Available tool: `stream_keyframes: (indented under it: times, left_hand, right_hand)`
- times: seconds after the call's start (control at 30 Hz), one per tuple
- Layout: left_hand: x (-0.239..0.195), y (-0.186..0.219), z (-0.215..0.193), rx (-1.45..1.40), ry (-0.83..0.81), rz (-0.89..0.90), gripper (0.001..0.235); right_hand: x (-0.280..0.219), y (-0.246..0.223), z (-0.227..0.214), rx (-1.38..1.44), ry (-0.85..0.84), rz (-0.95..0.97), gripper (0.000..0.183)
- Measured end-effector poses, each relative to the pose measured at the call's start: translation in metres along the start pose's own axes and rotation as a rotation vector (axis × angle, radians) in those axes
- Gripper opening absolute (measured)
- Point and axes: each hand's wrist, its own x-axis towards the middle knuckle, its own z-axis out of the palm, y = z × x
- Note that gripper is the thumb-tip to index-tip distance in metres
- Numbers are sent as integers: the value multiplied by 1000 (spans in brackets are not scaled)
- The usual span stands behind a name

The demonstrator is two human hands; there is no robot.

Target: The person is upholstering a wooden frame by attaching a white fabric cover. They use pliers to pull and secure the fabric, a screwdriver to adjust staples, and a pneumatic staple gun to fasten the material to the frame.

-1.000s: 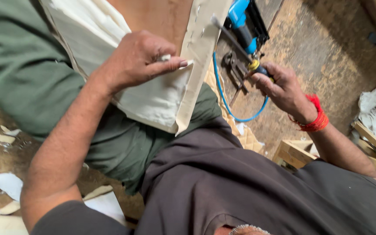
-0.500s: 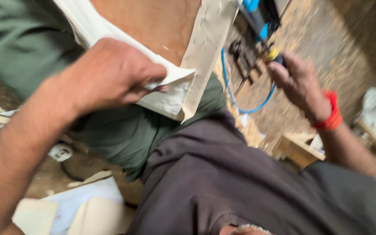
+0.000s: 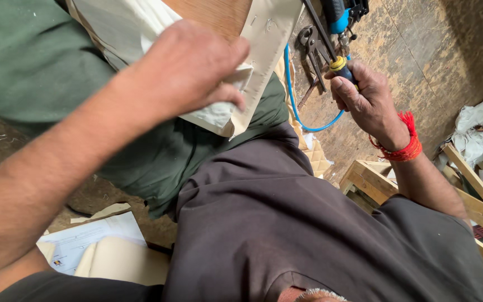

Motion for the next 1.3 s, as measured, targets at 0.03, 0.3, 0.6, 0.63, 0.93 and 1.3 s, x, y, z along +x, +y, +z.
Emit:
stream_keyframes:
  times: [0.03, 0.3, 0.6, 0.63, 0.93, 1.3]
  left_hand:
    - [1, 3, 5, 41, 4, -11, 48]
    - [-10, -5, 11, -61, 98, 73, 37]
    - [-45, 10, -7, -25, 119, 26, 29]
    - [-44, 10, 2, -64, 171, 28, 27]
    - [-26, 23, 24, 61, 117, -22, 48]
    - [-51, 22, 33, -101, 135, 22, 32]
  right_hand:
    - [0, 0, 1, 2, -2, 6, 26]
    - [3, -9, -5, -277, 30, -87, 28]
    - [11, -10, 8, -115, -54, -8, 29]
    - [9, -9, 9, -97, -48, -8, 29]
    - [-10, -1, 19, -152, -2, -83, 29]
    - [-21, -3, 17, -466, 38, -179, 26]
